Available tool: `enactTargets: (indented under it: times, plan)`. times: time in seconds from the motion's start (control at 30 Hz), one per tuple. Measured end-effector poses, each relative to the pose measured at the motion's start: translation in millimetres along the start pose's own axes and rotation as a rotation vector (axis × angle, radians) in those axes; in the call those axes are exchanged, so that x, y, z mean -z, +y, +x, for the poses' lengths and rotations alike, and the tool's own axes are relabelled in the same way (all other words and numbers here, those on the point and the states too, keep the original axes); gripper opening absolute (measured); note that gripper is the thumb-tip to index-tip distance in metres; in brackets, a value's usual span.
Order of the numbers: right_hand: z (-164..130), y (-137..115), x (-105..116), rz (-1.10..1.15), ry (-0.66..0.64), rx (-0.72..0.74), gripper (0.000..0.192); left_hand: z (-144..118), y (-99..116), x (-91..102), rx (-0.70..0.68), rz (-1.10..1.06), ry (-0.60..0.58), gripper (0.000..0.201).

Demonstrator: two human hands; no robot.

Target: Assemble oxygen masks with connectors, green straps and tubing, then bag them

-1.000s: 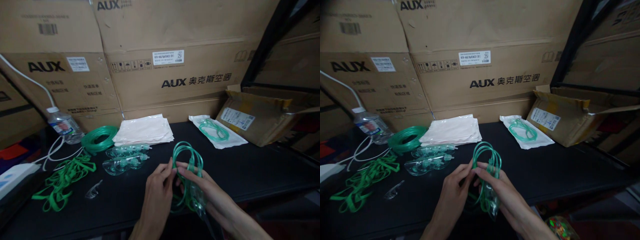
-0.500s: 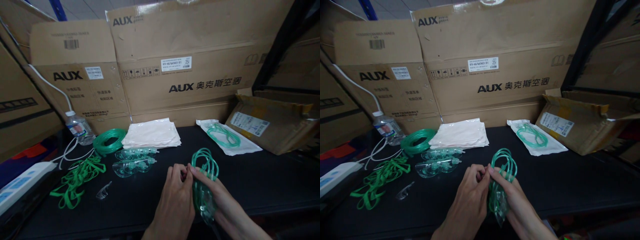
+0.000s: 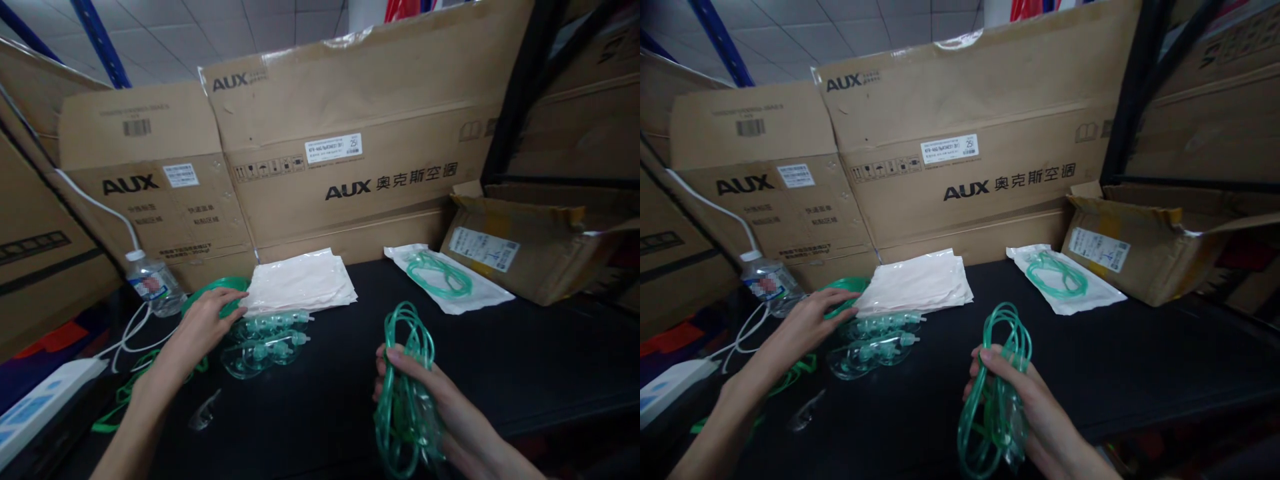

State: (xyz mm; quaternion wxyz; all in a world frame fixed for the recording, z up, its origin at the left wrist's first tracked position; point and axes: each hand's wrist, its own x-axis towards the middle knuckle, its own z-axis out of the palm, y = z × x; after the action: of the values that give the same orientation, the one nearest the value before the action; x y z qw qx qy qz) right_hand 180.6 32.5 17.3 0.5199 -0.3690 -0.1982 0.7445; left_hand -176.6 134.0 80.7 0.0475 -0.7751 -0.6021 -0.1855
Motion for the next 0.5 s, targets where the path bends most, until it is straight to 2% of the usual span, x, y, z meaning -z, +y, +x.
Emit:
enactTargets:
  times: [0.07,0.3,0.4,0.5]
  plan:
    - [-1,0,-1,-0.009,-0.003,-0.003,0.030,8,-7,-3.7,-0.030,-0.020,-0.058,0.051]
    - [-2,0,2,0.023,-0.045,-0.001,0.028,27,-4,-11.3,-0.061,-0.081,-0.184,0.047]
    - [0,1,5,0.033,-0.086,0.006,0.026,30,-7,-11.7,-0.070,-0.088,-0.187,0.045]
    - [3,2,6,0.044,-0.113,0.011,0.025,31,-7,-11.3,-0.082,-0.080,-0.143,0.043]
